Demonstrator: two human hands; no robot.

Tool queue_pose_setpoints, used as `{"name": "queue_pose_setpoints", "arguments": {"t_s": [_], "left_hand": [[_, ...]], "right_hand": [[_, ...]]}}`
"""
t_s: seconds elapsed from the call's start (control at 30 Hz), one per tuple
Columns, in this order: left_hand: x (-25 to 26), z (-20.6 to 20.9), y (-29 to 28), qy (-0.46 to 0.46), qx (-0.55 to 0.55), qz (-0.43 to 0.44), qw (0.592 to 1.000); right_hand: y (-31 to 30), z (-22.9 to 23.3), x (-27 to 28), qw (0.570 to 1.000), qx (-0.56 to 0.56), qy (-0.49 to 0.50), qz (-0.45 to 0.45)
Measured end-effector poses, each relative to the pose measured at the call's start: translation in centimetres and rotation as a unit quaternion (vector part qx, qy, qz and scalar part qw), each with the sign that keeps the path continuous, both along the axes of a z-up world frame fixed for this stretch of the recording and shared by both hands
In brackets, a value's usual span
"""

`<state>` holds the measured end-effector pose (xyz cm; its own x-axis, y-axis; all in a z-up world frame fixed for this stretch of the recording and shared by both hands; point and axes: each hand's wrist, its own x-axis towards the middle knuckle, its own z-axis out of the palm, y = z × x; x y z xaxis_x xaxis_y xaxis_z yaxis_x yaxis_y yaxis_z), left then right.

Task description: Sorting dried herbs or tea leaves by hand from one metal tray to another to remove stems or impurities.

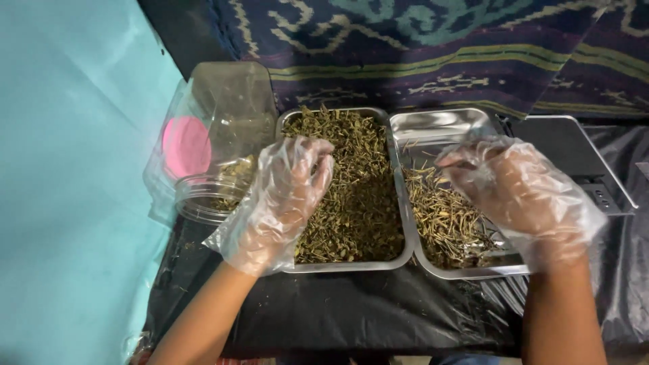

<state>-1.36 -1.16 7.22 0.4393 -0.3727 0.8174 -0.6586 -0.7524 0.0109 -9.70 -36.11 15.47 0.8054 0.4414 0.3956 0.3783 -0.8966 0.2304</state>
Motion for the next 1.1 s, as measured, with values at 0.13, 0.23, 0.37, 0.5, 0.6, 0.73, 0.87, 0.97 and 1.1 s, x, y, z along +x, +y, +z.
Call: {"name": "queue_pose_setpoints", "arguments": {"t_s": [0.13, 0.23, 0.37, 0.5, 0.6, 0.73, 0.87, 0.97, 1.1], "left_hand": [[0.0, -3.0, 0.1, -0.092, 0.006, -0.009, 0.996], [-2.8, 3.5, -0.6, 0.001, 0.050, 0.003, 0.999], [-3.3, 2.7, -1.1, 0.088, -0.018, 0.011, 0.996], [-4.0, 3.2, -0.9, 0.068, -0.005, 0.031, 0.997], [-4.3, 3.9, -0.4, 0.067, -0.018, -0.003, 0.998], [-5.0, 5.0, -0.3, 0.083, -0.035, -0.025, 0.996], [-5.2, 5.3, -0.2, 0.097, -0.053, -0.037, 0.993], [-4.5, 4.9, 0.0, 0.113, -0.035, -0.047, 0.992], [-3.9, 4.2, -0.5, 0.181, -0.017, -0.069, 0.981]], "right_hand": [[4.2, -0.8, 1.8, 0.995, 0.050, 0.070, -0.042], [6.5, -3.2, 3.1, 0.985, -0.004, 0.173, -0.026], [9.5, -2.1, 4.5, 0.989, 0.005, 0.150, -0.011], [12.2, -1.2, 6.3, 0.992, 0.025, 0.124, 0.030], [13.1, -1.6, 6.5, 0.991, 0.036, 0.112, 0.058], [13.2, -2.1, 6.6, 0.989, 0.053, 0.094, 0.099], [11.7, -2.4, 7.0, 0.987, 0.064, 0.080, 0.125], [9.6, -2.8, 6.8, 0.983, 0.075, 0.066, 0.154], [7.6, -4.1, 6.6, 0.974, 0.091, 0.050, 0.199]]}}
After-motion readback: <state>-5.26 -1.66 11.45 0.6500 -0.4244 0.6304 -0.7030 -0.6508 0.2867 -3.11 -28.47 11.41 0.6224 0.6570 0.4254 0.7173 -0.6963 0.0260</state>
